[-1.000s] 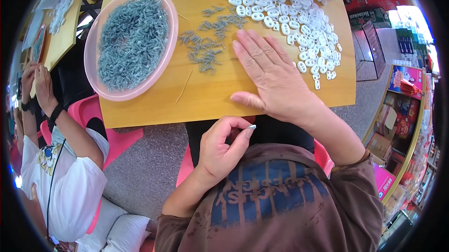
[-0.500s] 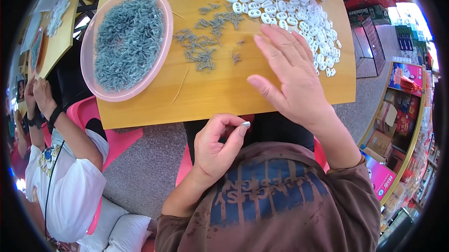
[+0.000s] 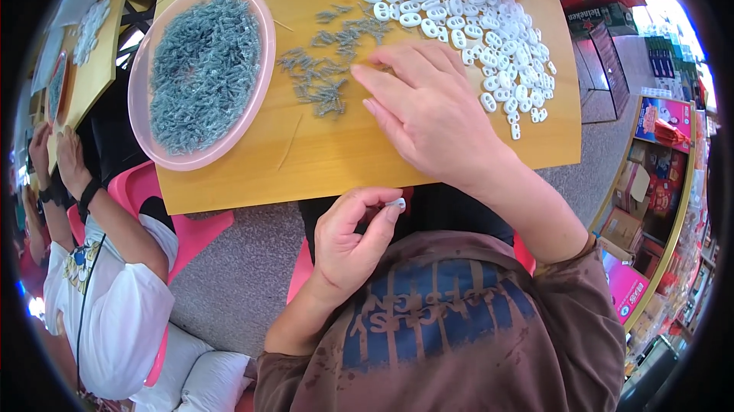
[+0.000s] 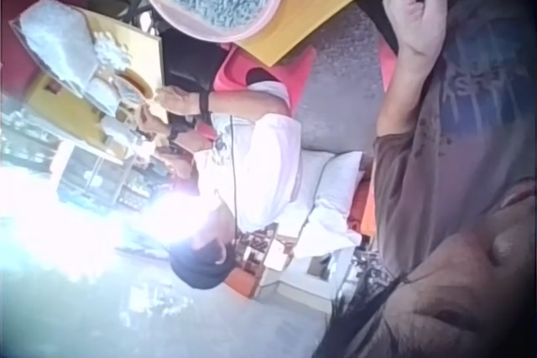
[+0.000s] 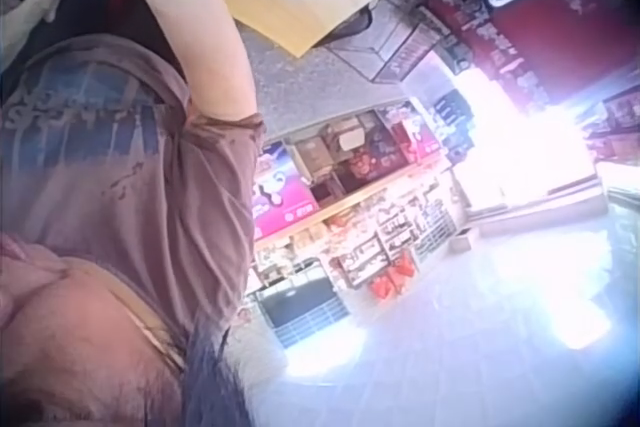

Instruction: Assembling small plastic components with metal springs.

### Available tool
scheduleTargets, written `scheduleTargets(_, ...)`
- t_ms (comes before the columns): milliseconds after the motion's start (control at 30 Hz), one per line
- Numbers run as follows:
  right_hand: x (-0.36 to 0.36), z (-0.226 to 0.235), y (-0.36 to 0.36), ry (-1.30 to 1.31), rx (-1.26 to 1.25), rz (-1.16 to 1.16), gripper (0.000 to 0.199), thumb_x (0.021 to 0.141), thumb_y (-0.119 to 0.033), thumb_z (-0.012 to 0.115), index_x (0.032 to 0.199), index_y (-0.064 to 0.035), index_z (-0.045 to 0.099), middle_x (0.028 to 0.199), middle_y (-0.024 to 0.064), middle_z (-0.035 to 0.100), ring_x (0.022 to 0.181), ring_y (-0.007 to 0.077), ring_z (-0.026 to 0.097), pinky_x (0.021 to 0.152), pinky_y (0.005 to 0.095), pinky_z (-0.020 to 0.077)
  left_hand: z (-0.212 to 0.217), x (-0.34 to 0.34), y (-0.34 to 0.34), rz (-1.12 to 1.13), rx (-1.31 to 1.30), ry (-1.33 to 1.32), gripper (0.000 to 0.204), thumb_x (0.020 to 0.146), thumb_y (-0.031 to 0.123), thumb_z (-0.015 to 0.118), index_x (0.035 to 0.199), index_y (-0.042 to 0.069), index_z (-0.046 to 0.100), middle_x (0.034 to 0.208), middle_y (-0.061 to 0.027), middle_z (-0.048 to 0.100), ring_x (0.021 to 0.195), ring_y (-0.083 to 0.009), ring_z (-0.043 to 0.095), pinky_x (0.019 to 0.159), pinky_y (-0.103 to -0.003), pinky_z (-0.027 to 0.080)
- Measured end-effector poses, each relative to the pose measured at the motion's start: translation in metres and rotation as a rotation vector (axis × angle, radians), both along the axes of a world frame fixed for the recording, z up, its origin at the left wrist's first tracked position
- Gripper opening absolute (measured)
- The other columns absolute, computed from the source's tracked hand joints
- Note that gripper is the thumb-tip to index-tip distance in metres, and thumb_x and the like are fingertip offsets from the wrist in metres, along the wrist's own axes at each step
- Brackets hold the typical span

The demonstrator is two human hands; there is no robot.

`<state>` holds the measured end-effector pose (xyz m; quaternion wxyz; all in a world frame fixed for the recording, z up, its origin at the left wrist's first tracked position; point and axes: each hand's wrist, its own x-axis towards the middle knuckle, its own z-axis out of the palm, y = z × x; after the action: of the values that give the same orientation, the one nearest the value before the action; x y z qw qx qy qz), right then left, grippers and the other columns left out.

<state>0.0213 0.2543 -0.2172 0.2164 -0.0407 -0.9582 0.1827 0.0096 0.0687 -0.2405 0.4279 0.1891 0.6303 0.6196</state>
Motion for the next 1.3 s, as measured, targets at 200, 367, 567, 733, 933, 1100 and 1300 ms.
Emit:
scheduleTargets(200,-0.01,0.0,0.002,-0.036,0.031,-0.001,0.023,0.072,-0.007,0.062,0.094,-0.0046,0.064,0.095,0.0087,0.056,0.094,0.0262,0.052,0.083,0.0365,0.0394,0.007,-0.003,0.0,0.002,0.002,0.013,0.018,0.084,0.0,0.055,0.101,-0.003,0.056,0.087,-0.0054,0.061,0.066,-0.004,0.053,0.054,-0.016,0.043)
scheduleTargets(367,-0.011,0.003,0.003,-0.051,0.052,-0.011,0.019,0.071,-0.007,0.063,0.09,-0.0043,0.065,0.094,0.0085,0.057,0.093,0.0258,0.052,0.083,0.0356,0.0399,0.006,-0.003,-0.002,0.022,0.012,0.026,0.017,0.084,0.0,0.055,0.101,-0.003,0.056,0.086,-0.0052,0.061,0.066,-0.0041,0.053,0.054,-0.016,0.043)
scheduleTargets(567,-0.019,0.004,0.008,-0.049,0.077,-0.01,0.007,0.071,-0.008,0.064,0.076,-0.0039,0.064,0.084,0.0065,0.058,0.085,0.0246,0.054,0.077,0.035,0.0408,0.008,-0.005,-0.001,0.008,-0.01,-0.006,0.015,0.084,0.001,0.055,0.098,-0.003,0.055,0.086,-0.0079,0.062,0.061,-0.0047,0.052,0.052,-0.016,0.042)
scheduleTargets(733,-0.025,0.003,0.009,-0.045,0.075,-0.038,0.005,0.07,-0.008,0.064,0.069,-0.0044,0.061,0.078,0.0047,0.058,0.081,0.0231,0.054,0.074,0.0347,0.0414,0.013,-0.006,0.002,0.054,-0.006,-0.157,0.009,0.085,0.001,0.053,0.093,-0.002,0.049,0.088,-0.0137,0.063,0.056,-0.0059,0.051,0.051,-0.017,0.042)
scheduleTargets(933,-0.033,-0.002,0.009,-0.012,0.112,-0.026,0.006,0.067,-0.007,0.063,0.065,-0.0037,0.058,0.071,0.0054,0.056,0.075,0.0234,0.054,0.071,0.0347,0.0425,0.016,-0.008,0.001,0.065,-0.005,-0.161,0.008,0.086,0.002,0.053,0.092,-0.001,0.047,0.089,-0.0149,0.063,0.054,-0.0067,0.051,0.051,-0.017,0.042)
scheduleTargets(1100,-0.036,-0.008,0.014,0.078,0.144,-0.004,0.006,0.064,-0.003,0.063,0.065,-0.0036,0.057,0.066,0.0059,0.055,0.066,0.0246,0.054,0.062,0.0338,0.0447,0.015,-0.009,0.0,0.085,0.024,-0.129,0.009,0.085,0.001,0.053,0.092,-0.001,0.047,0.089,-0.0155,0.063,0.054,-0.0071,0.051,0.051,-0.017,0.042)
scheduleTargets(1300,-0.02,0.008,0.009,0.084,-0.101,-0.072,0.005,0.07,-0.003,0.061,0.067,-0.0023,0.057,0.068,0.0036,0.059,0.066,0.0188,0.056,0.061,0.028,0.045,0.022,-0.009,-0.003,0.207,0.141,-0.257,0.008,0.086,0.002,0.052,0.092,0.001,0.046,0.088,-0.0177,0.063,0.048,-0.009,0.05,0.047,-0.018,0.041)
